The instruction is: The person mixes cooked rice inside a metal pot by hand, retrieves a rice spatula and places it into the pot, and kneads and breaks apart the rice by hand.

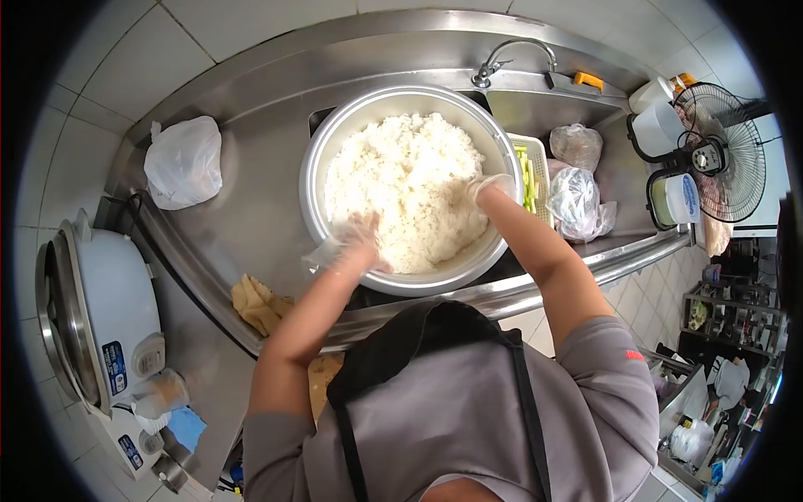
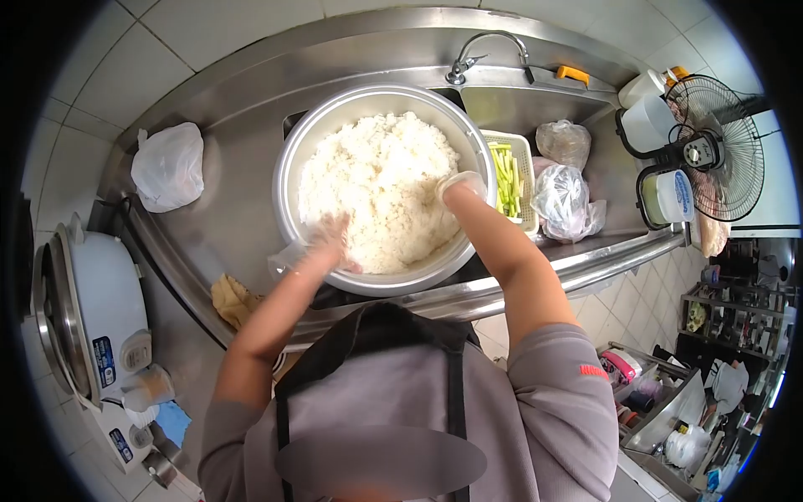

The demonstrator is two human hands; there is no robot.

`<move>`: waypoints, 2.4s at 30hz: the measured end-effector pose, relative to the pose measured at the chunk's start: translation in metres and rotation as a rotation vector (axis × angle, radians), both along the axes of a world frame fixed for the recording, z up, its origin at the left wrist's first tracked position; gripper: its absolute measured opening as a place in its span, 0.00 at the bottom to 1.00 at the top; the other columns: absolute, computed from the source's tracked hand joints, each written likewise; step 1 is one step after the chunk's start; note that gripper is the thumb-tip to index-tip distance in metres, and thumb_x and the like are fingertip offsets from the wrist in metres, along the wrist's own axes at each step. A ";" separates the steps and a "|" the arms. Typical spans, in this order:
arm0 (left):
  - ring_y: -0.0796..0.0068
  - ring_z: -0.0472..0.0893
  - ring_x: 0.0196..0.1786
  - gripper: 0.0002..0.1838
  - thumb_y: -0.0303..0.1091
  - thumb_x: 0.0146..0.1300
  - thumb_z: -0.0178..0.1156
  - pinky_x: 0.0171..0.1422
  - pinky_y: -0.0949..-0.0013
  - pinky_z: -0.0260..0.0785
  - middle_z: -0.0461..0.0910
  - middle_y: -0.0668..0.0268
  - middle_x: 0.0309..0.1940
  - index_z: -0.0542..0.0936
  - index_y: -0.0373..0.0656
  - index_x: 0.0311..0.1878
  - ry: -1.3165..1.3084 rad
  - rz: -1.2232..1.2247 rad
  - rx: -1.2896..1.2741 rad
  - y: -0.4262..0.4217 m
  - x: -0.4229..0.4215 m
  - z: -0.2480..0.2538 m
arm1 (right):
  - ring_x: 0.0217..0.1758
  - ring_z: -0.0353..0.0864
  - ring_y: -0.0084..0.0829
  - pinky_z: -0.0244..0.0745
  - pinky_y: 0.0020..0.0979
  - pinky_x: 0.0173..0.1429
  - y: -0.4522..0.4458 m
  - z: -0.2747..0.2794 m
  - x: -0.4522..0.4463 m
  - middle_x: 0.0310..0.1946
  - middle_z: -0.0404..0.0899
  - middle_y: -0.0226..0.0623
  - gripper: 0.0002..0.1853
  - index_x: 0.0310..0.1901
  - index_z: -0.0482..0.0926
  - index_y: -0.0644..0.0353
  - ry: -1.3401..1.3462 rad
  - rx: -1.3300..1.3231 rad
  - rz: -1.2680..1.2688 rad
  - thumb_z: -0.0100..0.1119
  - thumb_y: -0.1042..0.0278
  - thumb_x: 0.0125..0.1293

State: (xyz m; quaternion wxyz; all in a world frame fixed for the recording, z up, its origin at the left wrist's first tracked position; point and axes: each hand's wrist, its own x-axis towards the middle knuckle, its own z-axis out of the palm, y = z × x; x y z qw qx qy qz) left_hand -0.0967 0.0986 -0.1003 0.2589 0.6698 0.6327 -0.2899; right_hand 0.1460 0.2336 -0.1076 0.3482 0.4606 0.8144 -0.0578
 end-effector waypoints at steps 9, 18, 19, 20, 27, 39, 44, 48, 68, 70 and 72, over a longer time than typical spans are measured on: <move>0.39 0.42 0.71 0.78 0.71 0.23 0.69 0.71 0.47 0.39 0.39 0.29 0.65 0.32 0.41 0.70 -0.188 0.141 0.148 -0.006 0.023 -0.018 | 0.37 0.83 0.33 0.78 0.32 0.36 -0.063 0.004 -0.023 0.33 0.82 0.37 0.10 0.40 0.79 0.61 0.077 -0.202 0.648 0.53 0.72 0.56; 0.40 0.59 0.64 0.65 0.58 0.33 0.73 0.68 0.46 0.50 0.61 0.41 0.59 0.44 0.41 0.70 -0.950 0.224 1.002 0.018 0.035 -0.054 | 0.42 0.81 0.36 0.74 0.35 0.46 -0.048 0.017 -0.080 0.41 0.80 0.42 0.16 0.43 0.79 0.61 0.275 -0.100 0.411 0.53 0.61 0.57; 0.46 0.67 0.59 0.55 0.47 0.34 0.75 0.61 0.51 0.60 0.64 0.47 0.58 0.55 0.46 0.67 -0.947 0.170 1.078 0.024 0.034 -0.042 | 0.42 0.81 0.37 0.74 0.35 0.46 -0.042 0.035 -0.086 0.40 0.80 0.42 0.16 0.43 0.80 0.60 0.296 -0.116 0.348 0.52 0.60 0.58; 0.47 0.69 0.57 0.50 0.44 0.38 0.73 0.59 0.53 0.63 0.65 0.49 0.58 0.58 0.47 0.66 -0.953 0.227 0.961 0.029 0.031 -0.033 | 0.41 0.81 0.37 0.74 0.35 0.46 -0.034 0.045 -0.089 0.39 0.80 0.42 0.16 0.43 0.80 0.59 0.314 -0.132 0.283 0.52 0.59 0.58; 0.56 0.77 0.47 0.18 0.35 0.59 0.55 0.49 0.62 0.69 0.77 0.51 0.45 0.74 0.43 0.53 -0.920 0.690 0.735 0.084 0.020 -0.030 | 0.41 0.81 0.39 0.73 0.36 0.46 0.031 0.099 -0.084 0.35 0.81 0.43 0.14 0.36 0.83 0.58 0.232 0.067 0.150 0.51 0.59 0.57; 0.49 0.60 0.66 0.57 0.59 0.40 0.69 0.69 0.62 0.55 0.45 0.46 0.69 0.52 0.38 0.68 -0.464 0.420 0.490 0.074 -0.004 0.062 | 0.35 0.81 0.39 0.75 0.37 0.38 0.132 0.014 -0.042 0.32 0.81 0.44 0.10 0.30 0.82 0.61 0.416 0.701 0.157 0.50 0.69 0.54; 0.54 0.63 0.65 0.47 0.57 0.50 0.63 0.68 0.60 0.56 0.55 0.49 0.66 0.58 0.34 0.64 -1.112 0.782 0.428 0.070 -0.030 0.032 | 0.35 0.81 0.38 0.75 0.36 0.37 0.091 -0.005 -0.053 0.32 0.81 0.41 0.09 0.31 0.80 0.59 0.238 0.614 0.349 0.49 0.70 0.56; 0.58 0.63 0.63 0.39 0.58 0.59 0.53 0.68 0.57 0.56 0.61 0.55 0.61 0.60 0.36 0.63 -2.055 1.299 0.291 0.069 -0.028 0.029 | 0.36 0.80 0.37 0.75 0.34 0.39 0.083 -0.025 -0.042 0.36 0.80 0.42 0.10 0.38 0.78 0.59 0.113 0.613 0.427 0.48 0.68 0.58; 0.65 0.74 0.54 0.28 0.48 0.59 0.58 0.52 0.65 0.67 0.73 0.58 0.55 0.70 0.47 0.60 -1.204 0.738 0.530 0.066 -0.016 0.016 | 0.50 0.76 0.39 0.69 0.36 0.56 -0.063 0.023 -0.069 0.42 0.80 0.42 0.27 0.44 0.79 0.57 0.760 -0.393 0.032 0.42 0.40 0.64; 0.65 0.74 0.55 0.30 0.54 0.53 0.61 0.60 0.66 0.63 0.75 0.53 0.51 0.77 0.37 0.49 -0.382 0.334 -0.038 0.058 -0.016 0.048 | 0.51 0.76 0.37 0.70 0.34 0.55 -0.044 0.022 -0.042 0.44 0.79 0.43 0.25 0.44 0.80 0.53 0.552 -0.356 -0.151 0.48 0.40 0.61; 0.59 0.73 0.57 0.34 0.56 0.48 0.64 0.61 0.64 0.63 0.74 0.53 0.52 0.76 0.37 0.50 -0.142 0.071 0.114 0.007 -0.004 0.022 | 0.51 0.76 0.36 0.70 0.34 0.55 -0.029 -0.033 -0.018 0.45 0.79 0.42 0.23 0.46 0.79 0.50 0.383 -0.269 -0.002 0.50 0.41 0.61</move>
